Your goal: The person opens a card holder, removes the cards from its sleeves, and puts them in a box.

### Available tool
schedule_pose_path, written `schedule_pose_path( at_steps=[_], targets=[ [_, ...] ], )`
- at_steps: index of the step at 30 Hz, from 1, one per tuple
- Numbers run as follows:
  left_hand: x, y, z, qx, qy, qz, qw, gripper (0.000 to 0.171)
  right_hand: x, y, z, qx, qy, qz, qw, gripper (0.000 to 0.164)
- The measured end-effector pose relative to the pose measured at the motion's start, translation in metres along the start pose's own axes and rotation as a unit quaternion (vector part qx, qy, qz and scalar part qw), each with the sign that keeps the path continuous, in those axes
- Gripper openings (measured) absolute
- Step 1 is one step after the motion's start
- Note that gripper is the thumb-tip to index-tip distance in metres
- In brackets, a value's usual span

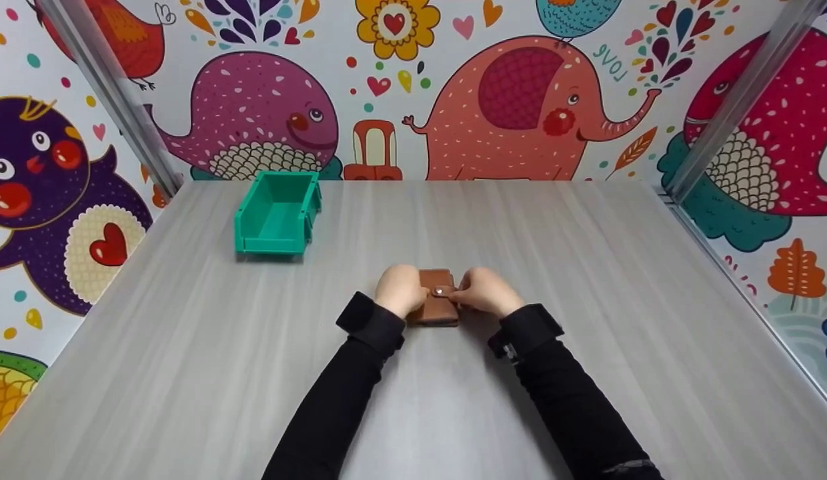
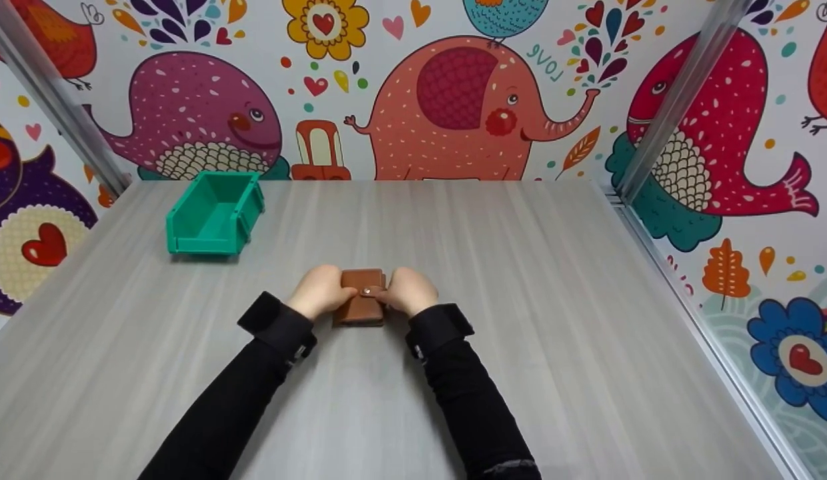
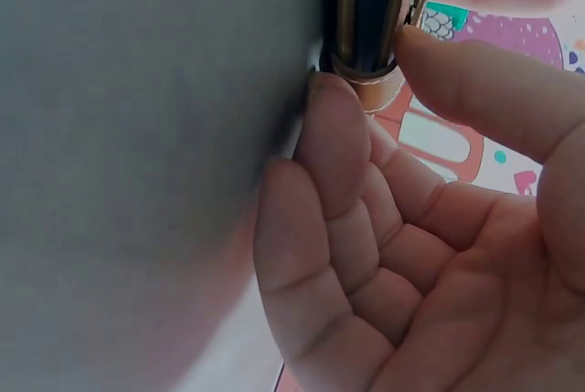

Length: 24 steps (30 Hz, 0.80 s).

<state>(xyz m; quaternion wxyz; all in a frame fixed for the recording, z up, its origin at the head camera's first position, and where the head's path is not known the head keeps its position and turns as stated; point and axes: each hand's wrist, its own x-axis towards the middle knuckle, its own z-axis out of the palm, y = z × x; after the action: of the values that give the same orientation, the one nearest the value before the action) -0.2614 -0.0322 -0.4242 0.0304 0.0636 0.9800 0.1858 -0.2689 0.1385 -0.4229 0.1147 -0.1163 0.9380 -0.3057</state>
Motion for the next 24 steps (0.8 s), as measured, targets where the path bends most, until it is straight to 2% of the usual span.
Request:
schedule_pose_path(
  at_steps=[9,17,24],
  targets=[
    [0.0036,0.0035,0.0037,-0.031,-0.006,0.011,0.9995,0.029,-0.0005,0.0085,-0.0068,0.021,-0.003,0.031,0.999,0.022],
    [0.0024,0.0025,0.0043,-0.044,-0.001,0.016,0.9989,0.029,-0.0017,0.0086,-0.0079,0.008,0.0,0.024,1.0,0.021],
    [0.0012,0.003,0.0052,-0.036,0.004,0.01,0.9993,0.028,-0.0018,0.0079,-0.0062,0.0,0.007,0.023,1.0,0.03]
  ],
)
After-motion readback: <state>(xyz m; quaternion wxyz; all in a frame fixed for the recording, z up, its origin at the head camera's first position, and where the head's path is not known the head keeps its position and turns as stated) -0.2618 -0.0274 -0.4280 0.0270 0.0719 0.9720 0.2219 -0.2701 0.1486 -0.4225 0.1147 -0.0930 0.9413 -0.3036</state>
